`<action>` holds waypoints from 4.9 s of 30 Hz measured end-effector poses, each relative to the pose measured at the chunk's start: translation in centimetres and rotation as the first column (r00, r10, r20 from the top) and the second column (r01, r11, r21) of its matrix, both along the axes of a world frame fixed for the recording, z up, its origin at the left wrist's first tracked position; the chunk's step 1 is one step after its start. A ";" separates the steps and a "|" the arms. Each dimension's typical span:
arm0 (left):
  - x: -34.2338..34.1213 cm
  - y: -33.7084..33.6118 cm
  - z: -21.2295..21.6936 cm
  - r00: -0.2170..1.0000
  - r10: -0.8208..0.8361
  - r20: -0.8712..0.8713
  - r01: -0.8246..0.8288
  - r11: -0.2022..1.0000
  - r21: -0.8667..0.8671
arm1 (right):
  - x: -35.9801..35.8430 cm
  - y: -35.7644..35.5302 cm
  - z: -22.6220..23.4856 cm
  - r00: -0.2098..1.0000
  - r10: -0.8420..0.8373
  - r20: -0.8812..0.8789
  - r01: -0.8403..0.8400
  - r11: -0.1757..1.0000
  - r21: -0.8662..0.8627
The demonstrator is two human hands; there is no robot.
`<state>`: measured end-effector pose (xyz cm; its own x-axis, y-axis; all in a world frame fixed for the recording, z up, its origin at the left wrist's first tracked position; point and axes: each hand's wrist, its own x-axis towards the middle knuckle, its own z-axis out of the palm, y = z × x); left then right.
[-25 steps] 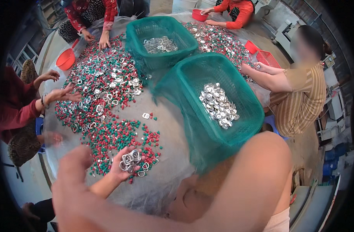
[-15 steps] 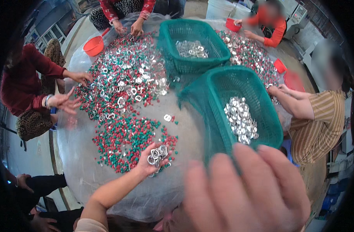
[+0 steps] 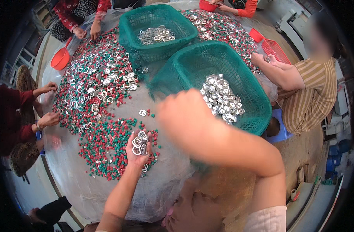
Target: The person sits at a table and sorts small red and green plastic pieces and silver metal rings by hand. They pick up handfuls of items, separate the rings from the plastic pieces, and place the sorted rings into a red scoop and green baskets.
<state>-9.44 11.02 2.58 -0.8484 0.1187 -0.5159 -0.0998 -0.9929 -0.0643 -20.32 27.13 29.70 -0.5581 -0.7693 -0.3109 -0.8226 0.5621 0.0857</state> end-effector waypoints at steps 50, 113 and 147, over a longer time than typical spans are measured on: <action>3.3 -1.9 -0.3 0.997 0.078 0.010 -0.078 0.993 0.087 | -15.3 13.6 -9.7 0.723 -0.685 0.092 0.655 0.636 -0.407; 25.5 -29.5 4.4 0.738 0.660 -0.143 0.384 -0.584 -0.715 | 22.4 -32.4 -29.6 0.634 0.760 -0.141 -0.595 0.362 -0.718; 9.8 -5.5 -2.4 0.783 -0.601 0.159 -0.403 -0.686 -0.605 | 13.5 -1.4 -27.9 0.951 -0.186 0.246 0.280 0.856 -0.435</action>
<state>0.34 5.51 0.16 -0.9565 0.2167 0.1953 0.2917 0.7152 0.6351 -6.86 25.71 1.83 -0.7058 -0.7048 -0.0718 -0.6365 0.6754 -0.3724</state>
